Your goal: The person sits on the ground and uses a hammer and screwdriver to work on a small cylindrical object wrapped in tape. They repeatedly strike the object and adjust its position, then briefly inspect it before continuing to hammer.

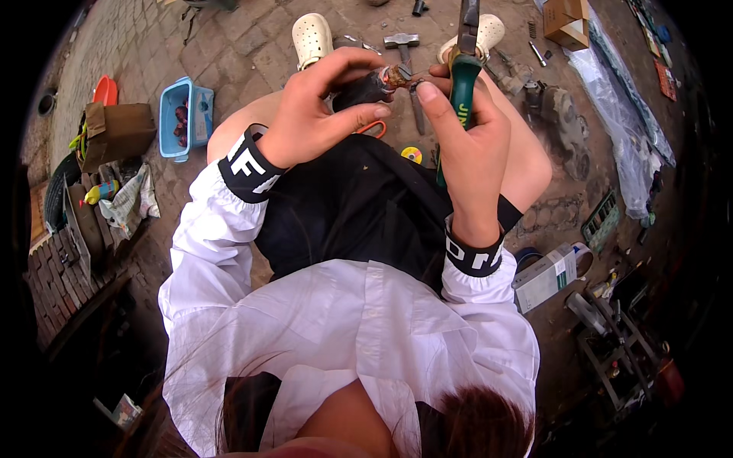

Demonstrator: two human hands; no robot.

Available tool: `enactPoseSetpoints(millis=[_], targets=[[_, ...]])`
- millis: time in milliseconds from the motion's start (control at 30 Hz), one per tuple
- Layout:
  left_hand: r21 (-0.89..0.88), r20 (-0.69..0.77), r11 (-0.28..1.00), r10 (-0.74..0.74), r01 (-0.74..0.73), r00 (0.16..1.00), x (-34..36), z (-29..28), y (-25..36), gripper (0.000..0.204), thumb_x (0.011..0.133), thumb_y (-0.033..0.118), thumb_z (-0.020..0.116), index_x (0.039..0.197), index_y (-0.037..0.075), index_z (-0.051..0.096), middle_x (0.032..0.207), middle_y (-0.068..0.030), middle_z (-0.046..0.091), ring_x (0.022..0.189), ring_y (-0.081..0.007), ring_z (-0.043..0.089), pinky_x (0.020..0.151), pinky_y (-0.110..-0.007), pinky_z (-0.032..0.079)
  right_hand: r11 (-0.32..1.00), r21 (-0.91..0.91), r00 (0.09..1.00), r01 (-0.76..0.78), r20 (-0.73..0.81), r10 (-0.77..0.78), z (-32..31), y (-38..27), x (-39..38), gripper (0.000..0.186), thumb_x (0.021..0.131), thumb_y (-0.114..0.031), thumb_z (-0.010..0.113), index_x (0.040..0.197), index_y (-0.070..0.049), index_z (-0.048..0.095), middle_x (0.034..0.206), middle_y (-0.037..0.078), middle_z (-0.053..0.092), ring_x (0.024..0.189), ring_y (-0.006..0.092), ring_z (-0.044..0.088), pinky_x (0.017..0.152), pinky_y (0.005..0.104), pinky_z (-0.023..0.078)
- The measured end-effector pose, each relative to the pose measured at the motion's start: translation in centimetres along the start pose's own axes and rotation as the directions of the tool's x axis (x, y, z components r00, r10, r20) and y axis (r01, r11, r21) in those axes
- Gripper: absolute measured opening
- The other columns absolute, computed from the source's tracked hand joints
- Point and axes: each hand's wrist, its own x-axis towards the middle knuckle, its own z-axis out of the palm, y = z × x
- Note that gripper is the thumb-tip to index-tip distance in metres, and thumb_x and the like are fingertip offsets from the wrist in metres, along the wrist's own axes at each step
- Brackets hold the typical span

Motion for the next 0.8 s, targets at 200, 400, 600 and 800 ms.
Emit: enactPoseSetpoints(millis=[200, 400, 600, 800], targets=[[0.299, -0.052, 0.939, 0.193, -0.17, 0.98, 0.2, -0.1, 0.4, 0.035, 0.07, 0.0, 0.073, 0.102, 0.003, 0.06, 0.096, -0.0074, 0.065, 0.087, -0.0243, 0.064, 0.077, -0.032, 0.049, 0.999, 0.009, 0.999, 0.037, 0.013, -0.037, 0.0, 0.2, 0.0, 0.022, 0.086, -0.012, 0.069, 0.098, 0.006, 0.067, 0.106, 0.006, 0.061, 0.093, 0.0123, 0.055, 0.082, 0.0236, 0.043], [0.534, 0.01, 0.763, 0.424, -0.363, 0.906, 0.5, -0.6, 0.4, 0.042, 0.059, -0.002, 0.071, 0.098, 0.007, 0.061, 0.093, -0.0062, 0.066, 0.084, -0.0268, 0.061, 0.075, -0.035, 0.044, 1.0, 0.022, 1.0, 0.007, -0.004, -0.007, 0.0, -0.1, -0.3, 0.02, 0.085, -0.009, 0.069, 0.097, 0.007, 0.067, 0.105, 0.005, 0.061, 0.09, 0.0101, 0.055, 0.077, 0.0209, 0.043], [0.593, 0.018, 0.667, 0.548, -0.45, 0.836, 0.4, -0.3, 0.0, 0.043, 0.056, -0.001, 0.072, 0.096, 0.008, 0.06, 0.095, -0.0051, 0.064, 0.084, -0.0245, 0.061, 0.075, -0.036, 0.044, 0.998, 0.063, 0.999, -0.025, 0.037, 0.023, -0.4, 0.2, -0.7, 0.021, 0.084, -0.01, 0.071, 0.097, 0.006, 0.066, 0.106, 0.005, 0.061, 0.087, 0.0084, 0.055, 0.075, 0.0205, 0.043], [0.66, 0.057, 0.541, 0.655, -0.521, 0.753, 0.0, -0.5, 0.1, 0.038, 0.057, 0.004, 0.071, 0.093, 0.009, 0.061, 0.093, -0.0041, 0.061, 0.083, -0.0209, 0.06, 0.074, -0.033, 0.043, 0.984, 0.155, 0.992, -0.091, 0.097, 0.076, -0.6, -0.8, -1.3, 0.022, 0.083, -0.01, 0.071, 0.098, 0.005, 0.066, 0.109, 0.005, 0.06, 0.086, 0.0072, 0.054, 0.074, 0.0211, 0.044]])
